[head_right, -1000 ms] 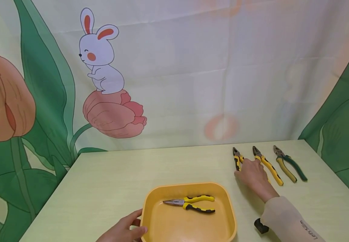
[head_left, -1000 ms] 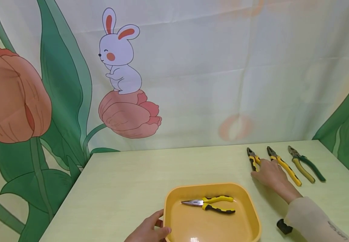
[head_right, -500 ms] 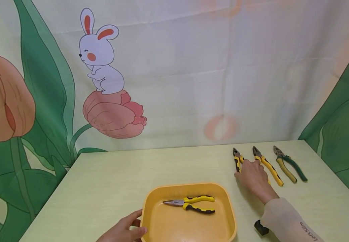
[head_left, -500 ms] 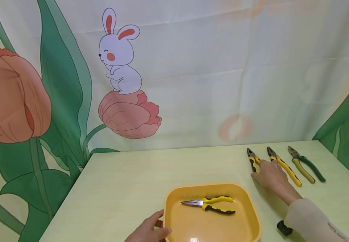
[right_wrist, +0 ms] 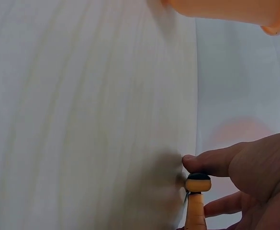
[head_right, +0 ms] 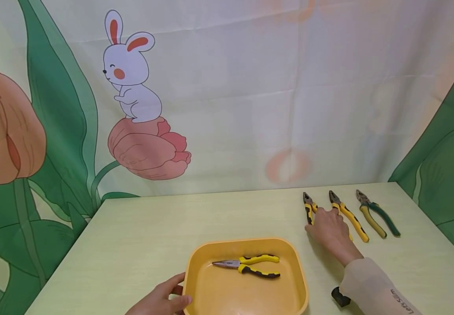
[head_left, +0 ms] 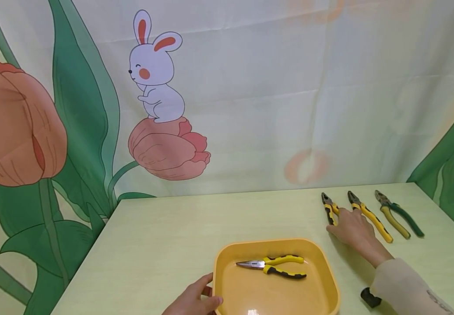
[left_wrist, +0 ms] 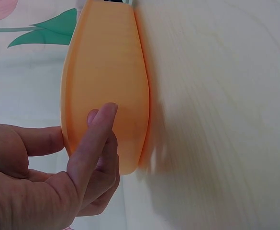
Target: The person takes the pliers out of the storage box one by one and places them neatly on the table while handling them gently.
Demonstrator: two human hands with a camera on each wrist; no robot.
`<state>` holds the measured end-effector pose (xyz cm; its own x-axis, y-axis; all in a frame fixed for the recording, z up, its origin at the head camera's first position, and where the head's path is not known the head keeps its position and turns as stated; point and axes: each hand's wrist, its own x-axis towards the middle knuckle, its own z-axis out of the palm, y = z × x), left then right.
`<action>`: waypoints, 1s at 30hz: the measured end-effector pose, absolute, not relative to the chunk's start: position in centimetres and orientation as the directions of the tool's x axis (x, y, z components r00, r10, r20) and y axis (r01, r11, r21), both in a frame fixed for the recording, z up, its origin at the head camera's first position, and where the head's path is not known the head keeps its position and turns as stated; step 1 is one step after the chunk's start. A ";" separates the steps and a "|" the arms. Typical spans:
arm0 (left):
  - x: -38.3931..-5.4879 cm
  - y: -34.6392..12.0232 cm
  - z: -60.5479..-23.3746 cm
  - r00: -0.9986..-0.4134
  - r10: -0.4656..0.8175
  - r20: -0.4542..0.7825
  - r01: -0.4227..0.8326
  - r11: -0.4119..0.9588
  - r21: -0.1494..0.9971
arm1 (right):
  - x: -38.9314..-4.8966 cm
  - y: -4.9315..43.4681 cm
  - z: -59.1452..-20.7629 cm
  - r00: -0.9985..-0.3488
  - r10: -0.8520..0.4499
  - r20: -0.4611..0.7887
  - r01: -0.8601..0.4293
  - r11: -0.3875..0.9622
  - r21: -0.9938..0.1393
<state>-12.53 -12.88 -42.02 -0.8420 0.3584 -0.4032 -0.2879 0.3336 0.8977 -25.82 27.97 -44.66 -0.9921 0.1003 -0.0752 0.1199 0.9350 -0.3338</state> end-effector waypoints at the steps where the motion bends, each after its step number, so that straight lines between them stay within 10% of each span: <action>1: -12.5 -12.8 -42.0 -0.842 0.356 -0.404 -0.289 0.336 0.897 | -25.8 28.0 -44.7 -0.992 0.101 -0.073 0.120 0.936 -0.331; 30: -12.6 -12.8 -42.0 -0.839 0.348 -0.418 -0.301 0.343 0.890 | -25.8 28.1 -45.0 -0.992 0.095 -0.087 0.118 0.937 -0.329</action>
<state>-12.57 -12.79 -42.02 -0.8394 0.3475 -0.4178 -0.3009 0.3430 0.8898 -25.77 28.12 -44.95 -0.9917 0.0947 -0.0865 0.1182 0.9369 -0.3290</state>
